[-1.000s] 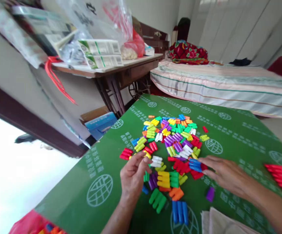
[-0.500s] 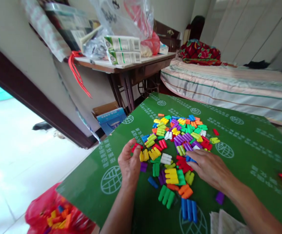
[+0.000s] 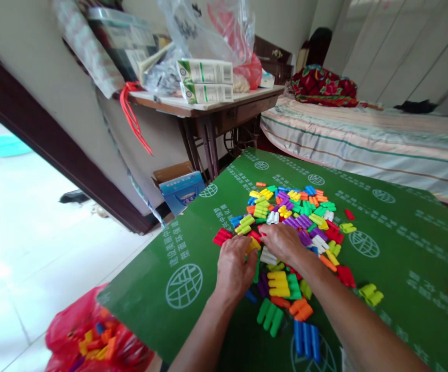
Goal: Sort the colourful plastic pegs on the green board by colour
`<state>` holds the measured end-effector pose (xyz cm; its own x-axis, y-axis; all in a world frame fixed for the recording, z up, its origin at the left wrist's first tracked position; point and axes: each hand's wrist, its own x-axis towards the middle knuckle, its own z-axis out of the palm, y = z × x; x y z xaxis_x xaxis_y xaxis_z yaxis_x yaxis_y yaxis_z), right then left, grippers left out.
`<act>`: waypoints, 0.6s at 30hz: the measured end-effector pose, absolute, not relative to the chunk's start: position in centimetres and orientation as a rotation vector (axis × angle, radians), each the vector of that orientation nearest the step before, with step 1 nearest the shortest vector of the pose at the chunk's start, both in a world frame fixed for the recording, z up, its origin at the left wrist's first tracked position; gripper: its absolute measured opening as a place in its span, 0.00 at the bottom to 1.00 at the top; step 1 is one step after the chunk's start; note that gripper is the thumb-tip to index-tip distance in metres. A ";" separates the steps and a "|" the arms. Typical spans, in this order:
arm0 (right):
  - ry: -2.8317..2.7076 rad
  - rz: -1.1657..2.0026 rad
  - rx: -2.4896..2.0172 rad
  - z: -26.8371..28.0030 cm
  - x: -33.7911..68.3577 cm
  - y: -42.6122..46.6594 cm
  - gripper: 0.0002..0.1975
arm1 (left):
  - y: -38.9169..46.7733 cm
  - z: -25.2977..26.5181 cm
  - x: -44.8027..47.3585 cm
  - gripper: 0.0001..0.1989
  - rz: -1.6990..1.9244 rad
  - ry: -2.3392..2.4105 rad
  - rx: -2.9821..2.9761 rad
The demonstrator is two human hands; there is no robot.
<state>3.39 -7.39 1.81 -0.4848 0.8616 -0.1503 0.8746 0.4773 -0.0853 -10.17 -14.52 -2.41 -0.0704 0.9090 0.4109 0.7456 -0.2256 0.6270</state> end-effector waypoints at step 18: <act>2.677 -0.344 1.518 1.7 4.0 -6.7 0.12 | -14.1 -3.0 -10.3 0.10 1.249 1.947 2.088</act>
